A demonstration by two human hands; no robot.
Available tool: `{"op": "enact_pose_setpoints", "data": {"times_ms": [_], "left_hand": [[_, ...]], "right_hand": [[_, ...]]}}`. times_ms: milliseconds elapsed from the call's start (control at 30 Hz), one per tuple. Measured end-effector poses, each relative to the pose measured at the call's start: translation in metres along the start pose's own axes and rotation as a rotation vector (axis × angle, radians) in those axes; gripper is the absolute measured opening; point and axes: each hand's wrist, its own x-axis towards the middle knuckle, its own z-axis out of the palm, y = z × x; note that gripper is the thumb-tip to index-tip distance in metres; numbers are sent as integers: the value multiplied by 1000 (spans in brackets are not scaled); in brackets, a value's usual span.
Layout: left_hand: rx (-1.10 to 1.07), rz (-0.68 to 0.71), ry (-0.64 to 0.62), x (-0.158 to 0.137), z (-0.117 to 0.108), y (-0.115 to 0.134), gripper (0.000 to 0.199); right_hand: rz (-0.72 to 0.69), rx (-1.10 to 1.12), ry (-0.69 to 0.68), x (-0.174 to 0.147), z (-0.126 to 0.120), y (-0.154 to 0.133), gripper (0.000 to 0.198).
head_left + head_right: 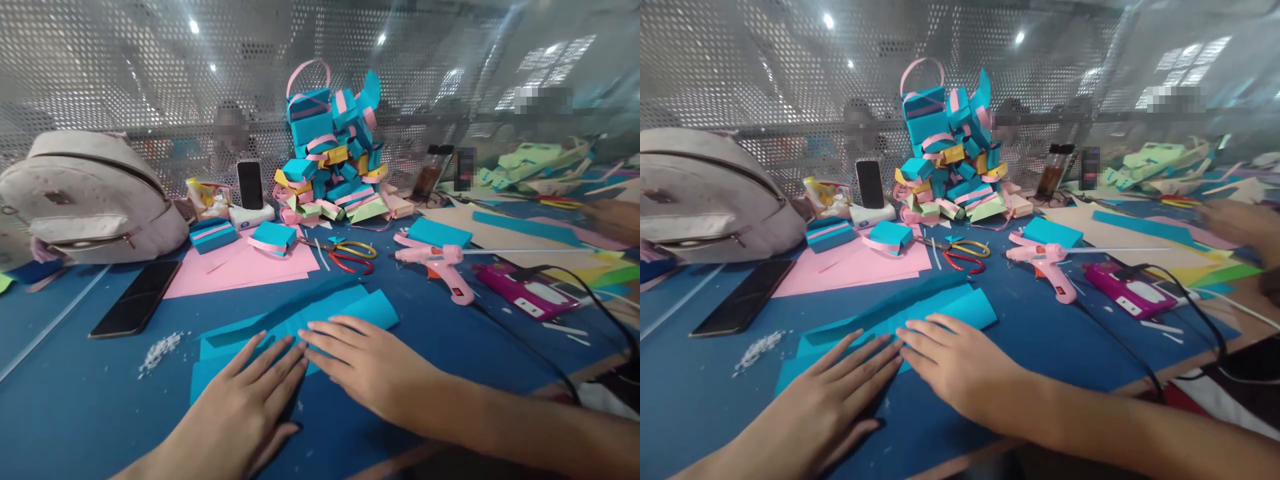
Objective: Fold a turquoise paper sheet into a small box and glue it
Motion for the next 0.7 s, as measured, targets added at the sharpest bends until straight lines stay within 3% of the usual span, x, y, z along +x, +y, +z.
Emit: {"op": "enact_pose_setpoints", "data": {"times_ms": [300,467,600,700], "left_hand": [[119,7,59,-28,-16,-5,57],[170,-84,83,-65,-12,-2,59],[192,-245,29,-99,-4,4,59],[255,-271,-9,-116,-1,10,59]], "right_hand": [[161,106,-243,-33,-19,1,64],[217,22,-201,-60,-26,9,66],[256,-84,-136,-86,-22,15,67],[315,-171,-127,-101,-16,16,66]]}}
